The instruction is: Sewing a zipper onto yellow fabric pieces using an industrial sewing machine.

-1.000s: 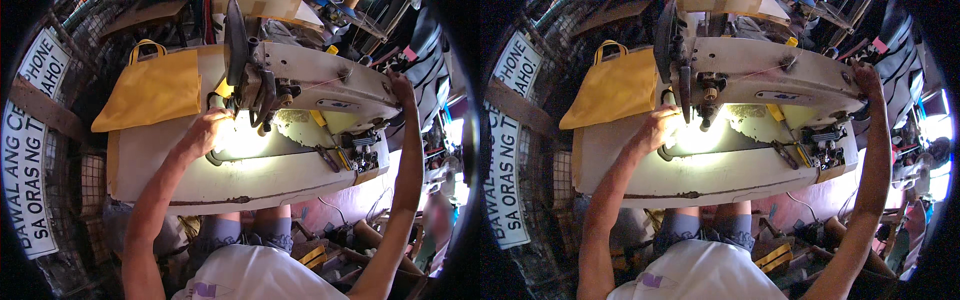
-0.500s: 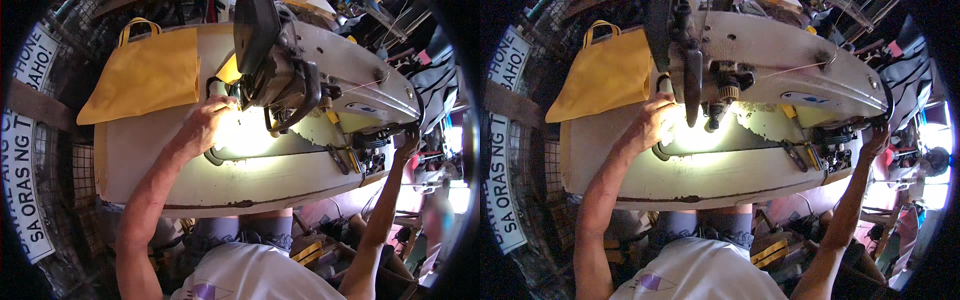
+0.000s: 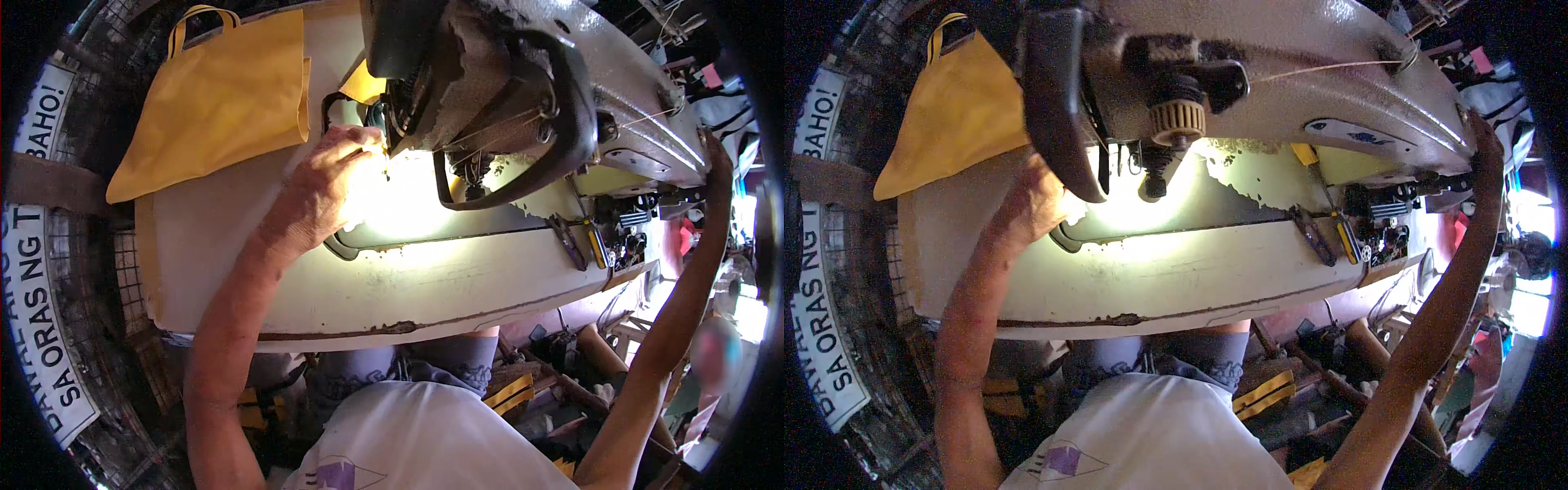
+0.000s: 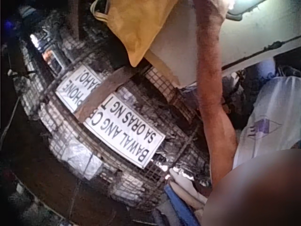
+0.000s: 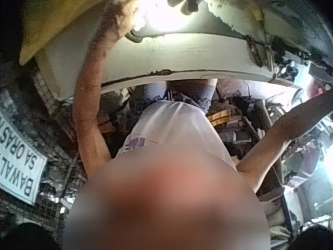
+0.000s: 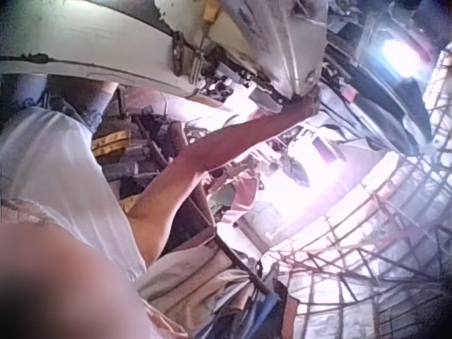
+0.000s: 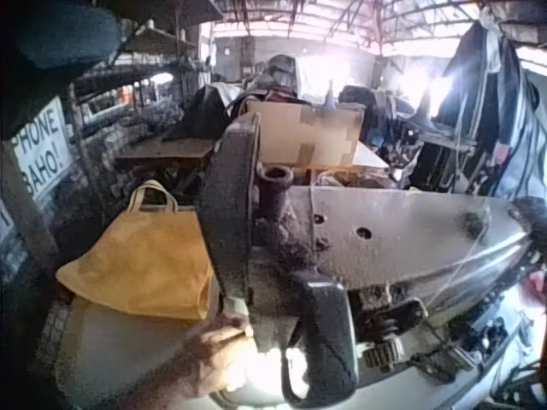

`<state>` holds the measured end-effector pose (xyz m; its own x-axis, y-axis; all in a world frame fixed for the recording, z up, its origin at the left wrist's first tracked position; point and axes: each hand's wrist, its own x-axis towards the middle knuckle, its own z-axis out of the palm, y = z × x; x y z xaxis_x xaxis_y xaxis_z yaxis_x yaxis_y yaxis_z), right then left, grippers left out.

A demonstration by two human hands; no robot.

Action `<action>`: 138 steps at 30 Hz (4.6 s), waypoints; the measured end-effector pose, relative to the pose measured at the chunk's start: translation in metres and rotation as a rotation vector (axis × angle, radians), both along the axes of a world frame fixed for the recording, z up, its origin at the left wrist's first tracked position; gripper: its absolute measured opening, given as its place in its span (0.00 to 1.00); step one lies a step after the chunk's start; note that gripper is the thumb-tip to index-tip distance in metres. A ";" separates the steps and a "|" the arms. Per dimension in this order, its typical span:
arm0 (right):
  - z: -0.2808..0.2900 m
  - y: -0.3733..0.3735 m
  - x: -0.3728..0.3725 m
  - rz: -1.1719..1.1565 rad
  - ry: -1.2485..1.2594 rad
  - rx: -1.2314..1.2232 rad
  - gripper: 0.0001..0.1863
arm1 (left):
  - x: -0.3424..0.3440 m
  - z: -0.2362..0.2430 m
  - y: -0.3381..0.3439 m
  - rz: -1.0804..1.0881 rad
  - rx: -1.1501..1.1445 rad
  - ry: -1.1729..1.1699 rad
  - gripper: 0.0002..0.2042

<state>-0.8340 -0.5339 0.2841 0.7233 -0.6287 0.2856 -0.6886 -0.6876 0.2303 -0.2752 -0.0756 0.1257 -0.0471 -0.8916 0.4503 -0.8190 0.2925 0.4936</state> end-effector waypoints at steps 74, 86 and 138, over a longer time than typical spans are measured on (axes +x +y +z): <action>-0.175 0.329 0.155 -0.080 -0.709 -0.116 0.21 | -0.009 -0.007 0.009 0.036 -0.074 -0.115 0.12; -0.180 0.326 0.153 -0.108 -0.710 -0.131 0.15 | -0.013 -0.009 0.014 0.050 -0.066 -0.101 0.11; -0.101 0.116 0.058 -0.461 -0.861 -0.179 0.17 | -0.102 0.008 0.123 0.337 0.098 -0.162 0.15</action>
<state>-0.7758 -0.4177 0.1830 -0.0796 -0.6924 0.7171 -0.8610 -0.3148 -0.3995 -0.3771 0.0474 0.1342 0.1922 -0.9076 0.3733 -0.9307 -0.0479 0.3625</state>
